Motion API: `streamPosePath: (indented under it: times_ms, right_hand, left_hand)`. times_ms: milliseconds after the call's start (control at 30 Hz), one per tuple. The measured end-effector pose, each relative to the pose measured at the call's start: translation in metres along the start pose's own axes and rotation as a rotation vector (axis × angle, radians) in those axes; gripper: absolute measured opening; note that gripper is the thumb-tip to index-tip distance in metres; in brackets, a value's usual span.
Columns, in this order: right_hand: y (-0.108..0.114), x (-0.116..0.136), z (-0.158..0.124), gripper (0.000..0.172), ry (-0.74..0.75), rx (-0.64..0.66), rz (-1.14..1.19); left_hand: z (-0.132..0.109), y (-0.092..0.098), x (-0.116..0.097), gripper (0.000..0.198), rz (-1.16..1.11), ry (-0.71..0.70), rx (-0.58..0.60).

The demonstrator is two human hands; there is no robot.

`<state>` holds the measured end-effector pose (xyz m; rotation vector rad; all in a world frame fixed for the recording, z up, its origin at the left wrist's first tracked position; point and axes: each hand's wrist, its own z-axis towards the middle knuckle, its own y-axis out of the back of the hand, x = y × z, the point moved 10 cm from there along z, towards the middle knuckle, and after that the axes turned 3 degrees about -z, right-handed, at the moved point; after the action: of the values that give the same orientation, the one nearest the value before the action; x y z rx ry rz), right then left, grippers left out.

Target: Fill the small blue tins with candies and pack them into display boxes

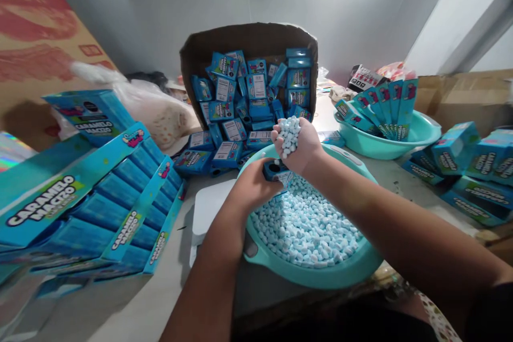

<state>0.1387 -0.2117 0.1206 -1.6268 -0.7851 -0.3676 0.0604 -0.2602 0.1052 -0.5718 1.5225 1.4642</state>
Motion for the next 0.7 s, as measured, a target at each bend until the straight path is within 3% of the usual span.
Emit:
streamPosePath:
  times_ms: [200,400,700]
  right_hand:
    - [0.003,0.000,-0.001,0.023,0.037,-0.001,-0.050]
    - [0.001,0.005,-0.001,0.020,0.090,0.084,-0.083]
    - [0.009,0.014,-0.003,0.016,0.168,0.021,-0.106]
  left_hand:
    - [-0.001,0.001,0.001,0.032,0.031,-0.016,-0.022]
    - [-0.001,0.000,-0.003,0.045,0.121,-0.029,-0.033]
    - [-0.004,-0.003,-0.005,0.039,0.089,-0.028,-0.026]
